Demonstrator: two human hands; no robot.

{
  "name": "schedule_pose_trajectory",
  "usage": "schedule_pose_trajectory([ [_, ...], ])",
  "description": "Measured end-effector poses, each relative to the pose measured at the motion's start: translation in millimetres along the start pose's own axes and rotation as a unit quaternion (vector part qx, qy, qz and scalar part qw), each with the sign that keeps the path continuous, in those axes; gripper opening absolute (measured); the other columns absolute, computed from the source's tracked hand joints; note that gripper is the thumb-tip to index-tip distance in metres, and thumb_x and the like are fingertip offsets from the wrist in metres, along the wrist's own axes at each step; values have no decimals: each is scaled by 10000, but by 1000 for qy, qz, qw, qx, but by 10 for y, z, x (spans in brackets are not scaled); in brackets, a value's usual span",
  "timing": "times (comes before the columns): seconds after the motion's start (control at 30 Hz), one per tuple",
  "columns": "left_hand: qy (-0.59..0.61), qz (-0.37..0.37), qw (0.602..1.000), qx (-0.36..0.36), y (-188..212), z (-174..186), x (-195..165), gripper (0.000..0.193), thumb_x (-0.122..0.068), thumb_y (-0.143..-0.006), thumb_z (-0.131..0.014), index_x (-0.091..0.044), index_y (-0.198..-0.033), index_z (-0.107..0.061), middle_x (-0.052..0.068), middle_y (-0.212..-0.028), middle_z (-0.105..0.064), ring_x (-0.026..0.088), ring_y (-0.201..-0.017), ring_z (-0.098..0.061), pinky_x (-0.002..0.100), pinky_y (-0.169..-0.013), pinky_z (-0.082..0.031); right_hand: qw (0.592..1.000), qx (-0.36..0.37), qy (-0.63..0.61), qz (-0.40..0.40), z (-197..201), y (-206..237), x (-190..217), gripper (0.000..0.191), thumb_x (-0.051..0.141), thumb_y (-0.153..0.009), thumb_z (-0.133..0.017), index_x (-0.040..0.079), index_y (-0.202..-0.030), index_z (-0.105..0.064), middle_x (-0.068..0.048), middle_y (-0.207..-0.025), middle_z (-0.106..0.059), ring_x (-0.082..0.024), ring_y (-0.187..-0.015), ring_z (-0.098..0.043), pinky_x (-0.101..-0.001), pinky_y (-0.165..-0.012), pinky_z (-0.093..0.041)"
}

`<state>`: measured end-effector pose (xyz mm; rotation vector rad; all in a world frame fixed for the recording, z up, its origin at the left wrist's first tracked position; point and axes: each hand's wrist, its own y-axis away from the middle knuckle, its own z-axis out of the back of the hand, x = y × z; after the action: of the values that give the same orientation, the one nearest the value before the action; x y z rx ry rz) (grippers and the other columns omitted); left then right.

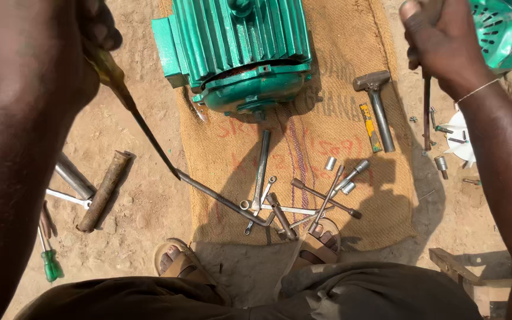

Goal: The person disassembles a green electric motor by removing bolts and prying open the casing. They use a hammer, chisel, screwdrivers, and wrenches to separate the motor housing and expose the internal components.

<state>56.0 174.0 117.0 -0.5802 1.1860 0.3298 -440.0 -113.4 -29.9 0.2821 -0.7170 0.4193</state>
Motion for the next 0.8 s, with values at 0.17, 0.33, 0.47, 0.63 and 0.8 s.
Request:
schedule_pose_trajectory([
  [0.17, 164, 55, 951, 256, 872, -2045, 575, 249, -204, -1089, -674, -92, -1204, -484, -16, -747, -529, 51, -561, -515, 242, -465, -422, 971, 192, 108, -94, -1024, 787, -311, 524, 192, -954, -667, 87, -1338, -326, -231, -976, -618, -355, -923, -658, -509, -821, -528],
  [0.33, 287, 170, 919, 209, 1359, -3431, 612, 251, -256, -1033, -706, -60, -1113, -572, -24, -674, -534, 48, -549, -499, 243, -487, -414, 981, 136, 99, -100, -1154, 1141, -899, 331, 104, -1013, -574, 73, -1337, -515, -174, -1183, -608, -339, -1043, -659, -493, -892, -560],
  [0.47, 326, 248, 903, 129, 1427, -3833, 760, 257, -276, -986, -724, -73, -1051, -581, -29, -646, -522, 50, -528, -483, 245, -451, -392, 961, 0, 270, 59, -1023, 1258, -1187, 499, 105, -870, -773, 37, -1337, -608, -182, -1169, -602, -387, -1028, -625, -517, -877, -524],
  [0.63, 368, 272, 888, 47, 1515, -4098, 1115, 289, -288, -999, -754, -70, -1061, -575, -21, -777, -564, 61, -652, -516, 238, -570, -453, 992, -45, 97, 72, -1062, 1313, -1329, 350, 96, -940, -759, 21, -1270, -668, -160, -1190, -619, -344, -1090, -641, -457, -933, -546],
  [0.8, 374, 395, 839, -20, 1385, -4182, 1308, 405, -425, -959, -720, -72, -1077, -561, 14, -793, -503, 105, -676, -527, 277, -575, -503, 999, -33, -7, 40, -1263, 1200, -1343, 272, 135, -974, -725, -1, -1208, -704, -174, -1123, -645, -318, -1003, -673, -428, -870, -552],
])
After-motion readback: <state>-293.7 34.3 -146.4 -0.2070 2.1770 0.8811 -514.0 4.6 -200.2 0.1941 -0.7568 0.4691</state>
